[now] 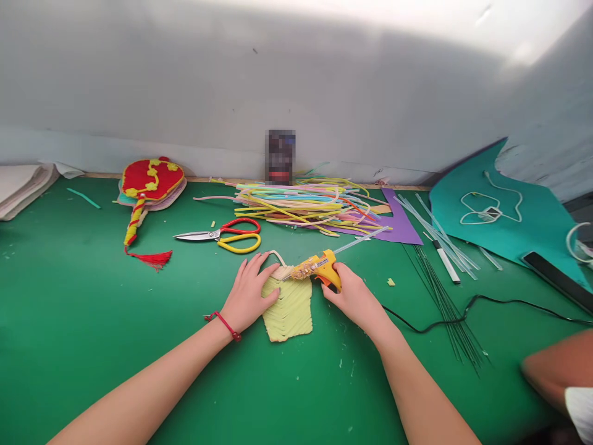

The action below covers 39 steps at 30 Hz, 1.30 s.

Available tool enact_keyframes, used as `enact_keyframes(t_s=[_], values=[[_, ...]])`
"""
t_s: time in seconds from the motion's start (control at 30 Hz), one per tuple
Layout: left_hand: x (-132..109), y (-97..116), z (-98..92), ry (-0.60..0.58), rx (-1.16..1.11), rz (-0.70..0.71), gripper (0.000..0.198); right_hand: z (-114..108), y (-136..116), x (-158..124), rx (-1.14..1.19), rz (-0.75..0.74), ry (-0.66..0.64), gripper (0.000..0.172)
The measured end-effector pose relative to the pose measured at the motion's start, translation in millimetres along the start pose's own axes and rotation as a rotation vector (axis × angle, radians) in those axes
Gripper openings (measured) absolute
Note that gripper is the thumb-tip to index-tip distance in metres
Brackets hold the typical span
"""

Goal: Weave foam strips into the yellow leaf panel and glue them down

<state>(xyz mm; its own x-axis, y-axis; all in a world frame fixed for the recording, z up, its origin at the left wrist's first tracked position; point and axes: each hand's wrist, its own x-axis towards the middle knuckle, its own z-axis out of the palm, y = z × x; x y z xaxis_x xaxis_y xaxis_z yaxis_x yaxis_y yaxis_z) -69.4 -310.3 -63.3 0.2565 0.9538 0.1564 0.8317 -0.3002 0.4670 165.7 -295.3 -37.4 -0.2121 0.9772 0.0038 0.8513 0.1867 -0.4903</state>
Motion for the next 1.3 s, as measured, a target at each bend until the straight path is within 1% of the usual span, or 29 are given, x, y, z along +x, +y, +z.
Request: enact_keyframes(t_s=[0.53,0.7,0.93,1.3], values=[[-0.1,0.3,-0.3,-0.006,-0.006,-0.008,0.046,0.2,0.8,-0.9,0.004,-0.034,-0.020,0.023],[-0.2,0.2,-0.3,0.000,-0.002,0.000,0.046,-1.8,0.5,-1.6,0.010,-0.012,-0.043,0.022],[1.2,1.2,-1.3,-0.029,0.015,-0.013,0.046,-1.6,1.7,-1.4,-0.007,-0.022,-0.024,0.021],[0.0,0.3,-0.5,-0.027,0.020,-0.015,0.046,-0.7,6.6,-0.1,-0.004,-0.024,-0.010,0.022]])
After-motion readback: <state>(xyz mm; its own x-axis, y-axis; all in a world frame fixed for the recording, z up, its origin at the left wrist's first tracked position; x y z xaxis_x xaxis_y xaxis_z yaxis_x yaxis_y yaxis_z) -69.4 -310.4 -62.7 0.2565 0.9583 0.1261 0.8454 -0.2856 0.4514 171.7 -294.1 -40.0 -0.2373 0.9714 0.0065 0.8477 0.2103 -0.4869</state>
